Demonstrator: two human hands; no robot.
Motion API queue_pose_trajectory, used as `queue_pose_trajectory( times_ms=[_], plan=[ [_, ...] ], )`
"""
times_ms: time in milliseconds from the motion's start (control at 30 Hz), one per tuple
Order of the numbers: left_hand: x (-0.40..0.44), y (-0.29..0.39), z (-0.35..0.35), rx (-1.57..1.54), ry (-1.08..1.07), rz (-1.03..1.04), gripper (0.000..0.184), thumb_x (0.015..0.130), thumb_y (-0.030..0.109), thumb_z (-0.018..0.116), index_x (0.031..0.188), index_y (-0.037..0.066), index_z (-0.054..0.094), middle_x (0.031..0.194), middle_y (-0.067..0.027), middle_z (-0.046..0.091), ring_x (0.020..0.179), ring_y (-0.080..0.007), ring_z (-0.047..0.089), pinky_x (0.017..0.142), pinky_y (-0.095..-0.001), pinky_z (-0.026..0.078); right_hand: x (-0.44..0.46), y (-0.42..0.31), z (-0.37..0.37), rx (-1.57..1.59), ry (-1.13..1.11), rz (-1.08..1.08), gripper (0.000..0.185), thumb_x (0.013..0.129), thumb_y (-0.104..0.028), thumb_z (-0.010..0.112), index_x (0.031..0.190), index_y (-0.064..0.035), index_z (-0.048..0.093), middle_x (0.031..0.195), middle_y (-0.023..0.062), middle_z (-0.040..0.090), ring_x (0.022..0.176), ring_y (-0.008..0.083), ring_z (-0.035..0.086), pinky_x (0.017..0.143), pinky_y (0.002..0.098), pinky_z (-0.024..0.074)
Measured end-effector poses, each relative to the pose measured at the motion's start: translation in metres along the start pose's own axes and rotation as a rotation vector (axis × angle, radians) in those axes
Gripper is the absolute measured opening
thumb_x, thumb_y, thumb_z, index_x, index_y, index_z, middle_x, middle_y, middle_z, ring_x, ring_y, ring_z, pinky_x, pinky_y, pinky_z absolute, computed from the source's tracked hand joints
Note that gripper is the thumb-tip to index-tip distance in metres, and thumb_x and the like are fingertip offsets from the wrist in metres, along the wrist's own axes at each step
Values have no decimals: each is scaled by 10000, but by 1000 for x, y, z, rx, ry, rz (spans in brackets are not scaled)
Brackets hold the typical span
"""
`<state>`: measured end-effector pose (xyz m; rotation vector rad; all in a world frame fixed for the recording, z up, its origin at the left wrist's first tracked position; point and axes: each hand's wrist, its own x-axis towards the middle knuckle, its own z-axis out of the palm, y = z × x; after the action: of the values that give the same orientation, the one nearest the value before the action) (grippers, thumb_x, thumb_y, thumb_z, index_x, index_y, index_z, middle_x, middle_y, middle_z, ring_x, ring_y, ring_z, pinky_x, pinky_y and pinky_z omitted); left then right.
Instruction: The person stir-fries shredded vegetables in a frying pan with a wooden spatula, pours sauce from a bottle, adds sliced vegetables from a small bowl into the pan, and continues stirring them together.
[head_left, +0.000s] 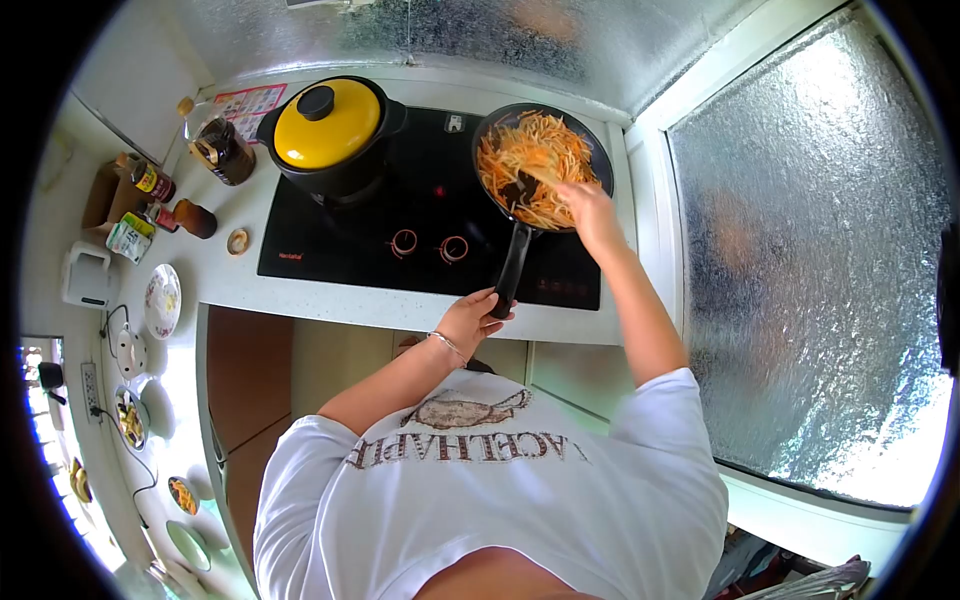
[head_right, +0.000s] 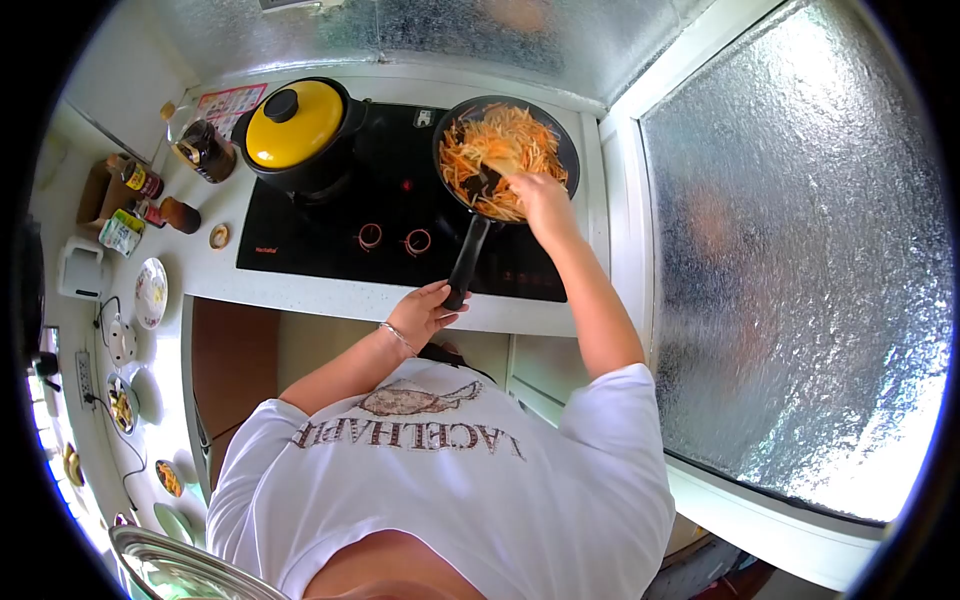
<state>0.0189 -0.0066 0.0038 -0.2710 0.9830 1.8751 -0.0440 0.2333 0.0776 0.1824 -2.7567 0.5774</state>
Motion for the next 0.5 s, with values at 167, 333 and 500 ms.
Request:
queue_pose_trajectory(
  times_ms=[167,333,500],
  plan=[
    [0,1,1,-27,11,1,305,919,204,430,1183,55,466,1038,-49,595,935,-160,569,799,-276,398,3,32,-2,45,248,149,177,791,-59,572,958,-25,621,933,149,621,866,293,587,740,358,474],
    [-1,3,1,-12,2,0,297,921,195,414,1181,60,466,1040,-51,594,943,-159,565,798,-278,397,7,60,20,33,156,31,189,795,-65,584,976,-24,619,976,149,617,883,280,593,771,326,467],
    [2,-1,1,-34,21,-3,303,919,192,409,1188,63,460,1049,-52,592,948,-157,561,798,-278,397,-9,8,-80,217,-122,246,180,799,-98,588,949,-4,626,924,160,622,845,286,588,742,330,458]
  ],
)
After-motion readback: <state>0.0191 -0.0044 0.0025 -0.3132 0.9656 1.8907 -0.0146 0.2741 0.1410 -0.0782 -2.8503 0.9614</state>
